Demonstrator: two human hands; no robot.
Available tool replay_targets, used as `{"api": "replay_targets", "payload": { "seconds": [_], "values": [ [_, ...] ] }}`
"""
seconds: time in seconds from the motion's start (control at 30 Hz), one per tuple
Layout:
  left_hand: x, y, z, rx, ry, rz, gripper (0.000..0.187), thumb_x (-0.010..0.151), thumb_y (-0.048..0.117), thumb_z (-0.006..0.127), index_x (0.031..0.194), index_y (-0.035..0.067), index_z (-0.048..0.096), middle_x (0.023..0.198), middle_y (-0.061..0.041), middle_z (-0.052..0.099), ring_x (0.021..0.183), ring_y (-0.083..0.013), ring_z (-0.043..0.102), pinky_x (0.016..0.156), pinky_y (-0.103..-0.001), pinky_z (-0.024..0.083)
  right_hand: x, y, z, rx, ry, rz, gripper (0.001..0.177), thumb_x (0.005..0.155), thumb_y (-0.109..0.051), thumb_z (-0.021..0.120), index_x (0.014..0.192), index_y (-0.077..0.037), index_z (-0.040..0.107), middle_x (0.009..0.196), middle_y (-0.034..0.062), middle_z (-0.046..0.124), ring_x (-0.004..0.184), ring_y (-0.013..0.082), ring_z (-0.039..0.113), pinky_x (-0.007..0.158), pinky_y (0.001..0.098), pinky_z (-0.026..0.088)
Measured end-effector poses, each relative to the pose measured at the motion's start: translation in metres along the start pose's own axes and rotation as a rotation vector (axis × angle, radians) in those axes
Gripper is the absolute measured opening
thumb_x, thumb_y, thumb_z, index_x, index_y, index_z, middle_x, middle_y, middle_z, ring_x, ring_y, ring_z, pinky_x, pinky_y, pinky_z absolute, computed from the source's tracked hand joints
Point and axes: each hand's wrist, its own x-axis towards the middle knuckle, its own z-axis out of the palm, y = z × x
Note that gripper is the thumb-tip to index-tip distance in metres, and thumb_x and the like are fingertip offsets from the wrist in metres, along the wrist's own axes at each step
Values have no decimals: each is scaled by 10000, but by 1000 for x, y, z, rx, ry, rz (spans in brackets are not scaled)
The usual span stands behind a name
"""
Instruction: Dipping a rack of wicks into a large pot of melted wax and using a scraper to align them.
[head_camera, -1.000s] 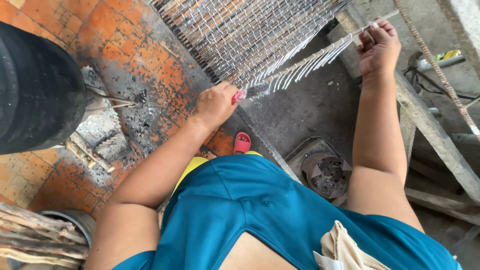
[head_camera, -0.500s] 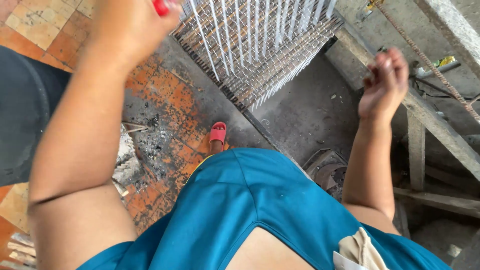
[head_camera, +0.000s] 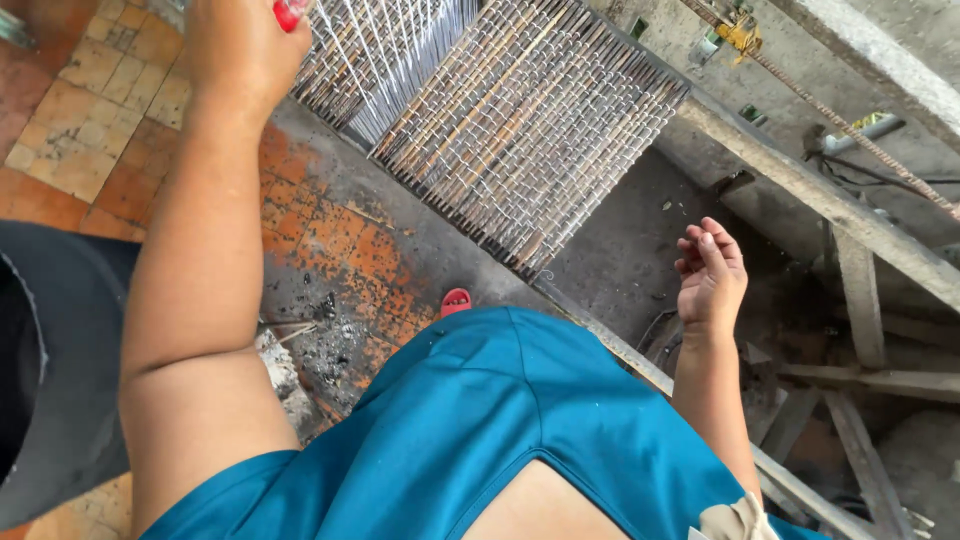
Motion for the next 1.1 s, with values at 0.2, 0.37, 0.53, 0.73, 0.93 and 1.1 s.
{"api": "replay_targets", "payload": {
  "seconds": [0.2, 0.37, 0.53, 0.73, 0.93, 1.1],
  "values": [
    [9, -69, 90, 66, -74, 63, 222, 939, 182, 892, 817, 70, 744, 834, -101, 688, 706, -259, 637, 512, -417, 520, -23, 22, 26, 1, 3, 15, 254, 991, -229, 661, 1241, -184, 668, 1091, -22, 750, 902, 84, 698, 728, 206, 477],
    [2, -81, 128, -3, -264, -27, 253, 1021, 220, 816, 850, 72, 704, 848, -84, 675, 728, -207, 614, 562, -360, 548, -41, 36, 37, 6, 43, 15, 249, 1001, -209, 655, 1246, -167, 669, 1089, -2, 751, 905, 100, 698, 728, 210, 487],
    [-24, -82, 186, -119, -440, -210, 175, 1008, 209, 756, 966, 45, 710, 953, -99, 703, 789, -204, 646, 620, -305, 584, -56, 43, 47, 5, 88, 21, 245, 1002, -213, 660, 1243, -171, 672, 1092, -4, 750, 911, 97, 695, 738, 204, 492],
    [-68, -104, 283, -132, -388, -209, 160, 843, 272, 736, 875, 116, 740, 789, -120, 677, 824, -393, 730, 722, -546, 595, -66, 49, 53, 15, 115, -25, 228, 1037, -202, 651, 1263, -178, 661, 1075, 13, 778, 889, 103, 753, 732, 207, 533],
    [-88, -102, 306, -152, -440, -298, 187, 833, 308, 753, 919, 142, 741, 846, -78, 690, 861, -366, 735, 766, -522, 609, -72, 53, 56, 11, 139, -19, 225, 1043, -189, 656, 1268, -173, 671, 1080, 29, 776, 887, 120, 752, 735, 225, 536],
    [-93, -101, 316, -171, -459, -343, 203, 834, 327, 751, 949, 161, 743, 882, -56, 689, 893, -353, 734, 795, -503, 612, -73, 56, 57, 7, 137, -9, 218, 1043, -190, 655, 1259, -175, 677, 1072, 30, 777, 879, 117, 751, 728, 219, 546]
  ]
}}
